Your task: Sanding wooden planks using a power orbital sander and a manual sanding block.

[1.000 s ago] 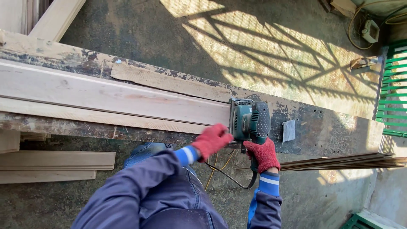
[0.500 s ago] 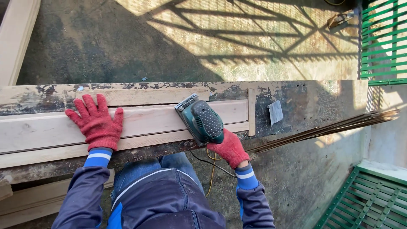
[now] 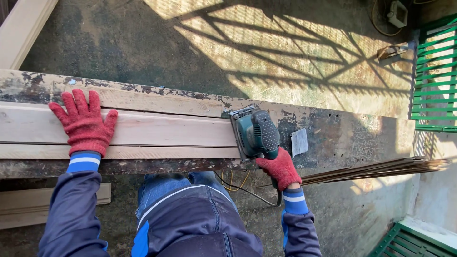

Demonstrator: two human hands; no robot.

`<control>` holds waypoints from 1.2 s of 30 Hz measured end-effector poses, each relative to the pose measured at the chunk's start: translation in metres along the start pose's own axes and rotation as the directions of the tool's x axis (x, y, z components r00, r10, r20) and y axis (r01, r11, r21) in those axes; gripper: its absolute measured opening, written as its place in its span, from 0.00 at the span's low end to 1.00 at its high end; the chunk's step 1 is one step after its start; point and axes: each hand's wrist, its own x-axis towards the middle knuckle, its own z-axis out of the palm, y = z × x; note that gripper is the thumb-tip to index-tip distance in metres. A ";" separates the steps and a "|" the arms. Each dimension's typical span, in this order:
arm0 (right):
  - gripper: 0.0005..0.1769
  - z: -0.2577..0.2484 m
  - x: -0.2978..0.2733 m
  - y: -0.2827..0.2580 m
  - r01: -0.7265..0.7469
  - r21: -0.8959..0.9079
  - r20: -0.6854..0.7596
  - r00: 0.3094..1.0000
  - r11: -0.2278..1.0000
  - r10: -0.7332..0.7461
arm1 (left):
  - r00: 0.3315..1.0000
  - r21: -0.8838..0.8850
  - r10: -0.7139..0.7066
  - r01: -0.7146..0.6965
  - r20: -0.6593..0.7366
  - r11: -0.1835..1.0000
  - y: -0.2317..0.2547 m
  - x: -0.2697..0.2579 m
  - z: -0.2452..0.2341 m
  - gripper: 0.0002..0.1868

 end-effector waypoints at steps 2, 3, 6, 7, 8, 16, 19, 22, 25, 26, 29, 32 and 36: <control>0.17 -0.020 0.008 0.013 -0.067 0.036 0.008 0.998 0.997 0.067 | 0.999 0.025 -0.027 0.026 0.044 0.999 0.015 -0.001 -0.003 0.44; 0.17 -0.029 0.012 0.021 -0.087 0.050 -0.011 0.996 0.995 0.088 | 0.997 0.040 -0.065 0.063 0.045 0.997 0.029 -0.001 -0.008 0.40; 0.16 -0.051 0.016 0.037 -0.100 0.087 -0.031 0.994 0.991 0.103 | 0.979 0.173 -0.203 0.195 0.033 0.966 0.057 -0.005 0.027 0.39; 0.16 -0.056 0.016 0.040 -0.097 0.111 -0.030 0.994 0.989 0.101 | 0.954 0.286 -0.301 0.285 0.013 0.915 0.062 -0.007 0.046 0.41; 0.16 -0.061 0.016 0.047 -0.091 0.107 -0.027 0.995 0.990 0.095 | 0.952 0.285 -0.307 0.292 0.007 0.913 0.080 -0.013 0.066 0.41; 0.14 -0.093 0.008 0.078 -0.131 0.107 -0.067 0.988 0.986 0.138 | 0.959 0.292 -0.276 0.248 0.057 0.924 0.183 -0.015 0.073 0.44; 0.09 -0.112 -0.014 0.093 -0.080 0.379 0.001 0.996 0.922 0.086 | 0.989 0.185 -0.112 0.129 -0.099 0.974 0.167 -0.022 0.098 0.45; 0.12 -0.133 -0.022 0.117 -0.126 0.469 -0.026 0.987 0.874 0.156 | 0.990 0.210 -0.116 0.129 -0.077 0.969 0.162 -0.024 0.102 0.46; 0.11 -0.157 -0.021 0.137 -0.098 0.477 -0.113 0.979 0.874 0.172 | 0.991 0.207 -0.107 0.122 -0.084 0.971 0.164 -0.023 0.100 0.46; 0.11 -0.165 -0.017 0.141 -0.099 0.479 -0.118 0.977 0.872 0.176 | 0.992 0.204 -0.102 0.116 -0.081 0.972 0.165 -0.023 0.099 0.46; 0.10 -0.185 -0.001 0.162 -0.076 0.414 -0.171 0.972 0.907 0.160 | 0.992 0.202 -0.106 0.118 -0.067 0.972 0.164 -0.024 0.097 0.45; 0.11 -0.203 0.021 0.189 -0.035 0.481 -0.244 0.954 0.876 0.172 | 0.993 0.164 -0.117 0.120 -0.028 0.979 0.164 -0.023 0.099 0.46; 0.09 -0.220 0.051 0.207 -0.012 0.519 -0.274 0.945 0.855 0.180 | 0.994 0.174 -0.102 0.109 -0.049 0.979 0.163 -0.025 0.099 0.46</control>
